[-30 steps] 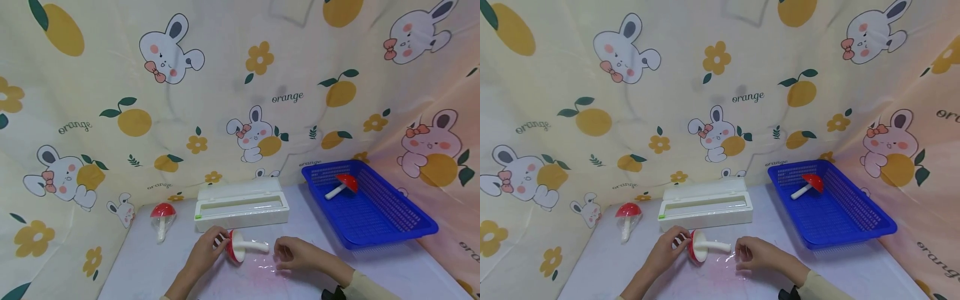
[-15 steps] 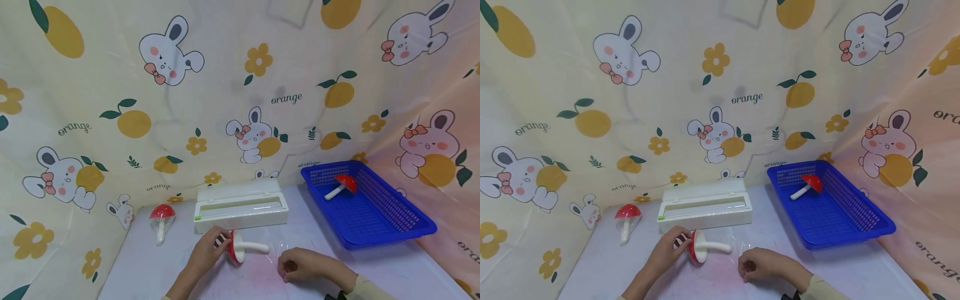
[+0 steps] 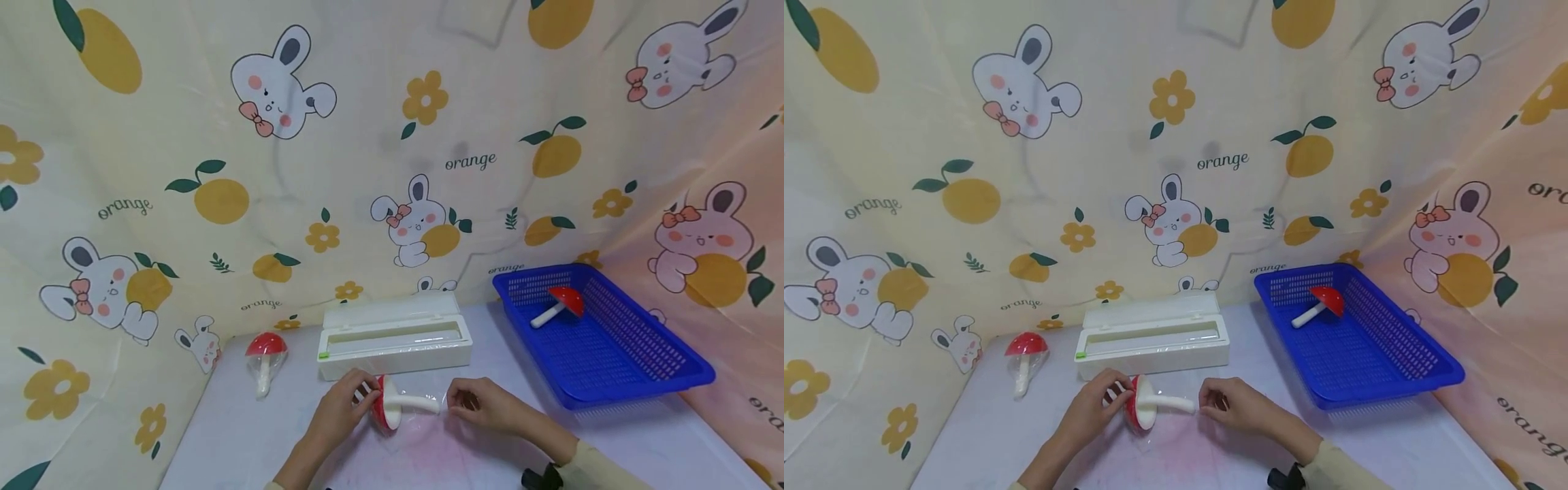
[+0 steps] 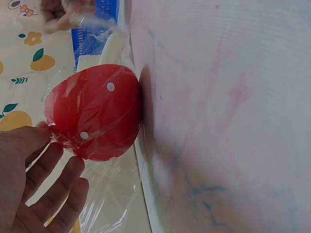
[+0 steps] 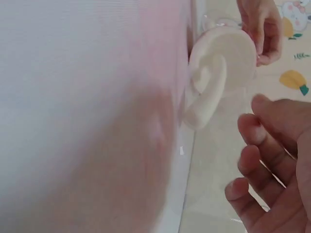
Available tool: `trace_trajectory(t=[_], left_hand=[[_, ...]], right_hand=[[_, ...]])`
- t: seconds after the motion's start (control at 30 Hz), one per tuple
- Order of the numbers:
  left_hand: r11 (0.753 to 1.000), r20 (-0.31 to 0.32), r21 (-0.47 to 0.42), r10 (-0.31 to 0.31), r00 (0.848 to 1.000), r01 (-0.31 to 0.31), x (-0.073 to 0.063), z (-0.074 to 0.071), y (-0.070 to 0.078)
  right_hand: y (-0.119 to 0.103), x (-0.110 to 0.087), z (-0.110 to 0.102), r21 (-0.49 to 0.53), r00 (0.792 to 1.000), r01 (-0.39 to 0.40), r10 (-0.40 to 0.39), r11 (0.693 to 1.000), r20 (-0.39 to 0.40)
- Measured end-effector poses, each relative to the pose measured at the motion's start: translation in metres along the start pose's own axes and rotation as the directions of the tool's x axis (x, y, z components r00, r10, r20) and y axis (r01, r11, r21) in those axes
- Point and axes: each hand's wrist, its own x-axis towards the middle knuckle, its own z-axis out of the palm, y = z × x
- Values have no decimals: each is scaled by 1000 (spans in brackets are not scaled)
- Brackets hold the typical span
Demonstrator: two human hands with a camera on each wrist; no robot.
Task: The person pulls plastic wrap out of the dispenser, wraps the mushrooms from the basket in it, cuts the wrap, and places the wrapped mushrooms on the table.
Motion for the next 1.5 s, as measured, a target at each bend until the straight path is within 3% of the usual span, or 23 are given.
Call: trace_trajectory(t=[0.27, 0.63, 1.03, 1.27, 1.37, 1.5], left_hand=[[1000, 12, -3, -11, 1000, 11, 0, 0, 1], [1000, 12, 7, -20, 1000, 20, 1, 0, 1], [998, 29, -3, -57, 998, 57, 2, 2, 0], [999, 20, -11, -40, 999, 40, 0, 1, -2], [999, 14, 29, -36, 999, 36, -2, 1, -2], [995, 1, 102, 18, 1000, -18, -4, 2, -5]], right_hand=[[2, 16, 6, -3, 985, -111, 110, 994, -130], [8, 41, 26, -5, 932, -277, 268, 961, -244], [18, 47, 40, -11, 952, -285, 282, 958, -119], [12, 41, 34, -52, 969, -239, 241, 970, 44], [12, 40, 32, -58, 973, -208, 213, 976, 84], [15, 41, 35, -89, 974, -208, 215, 974, 69]])
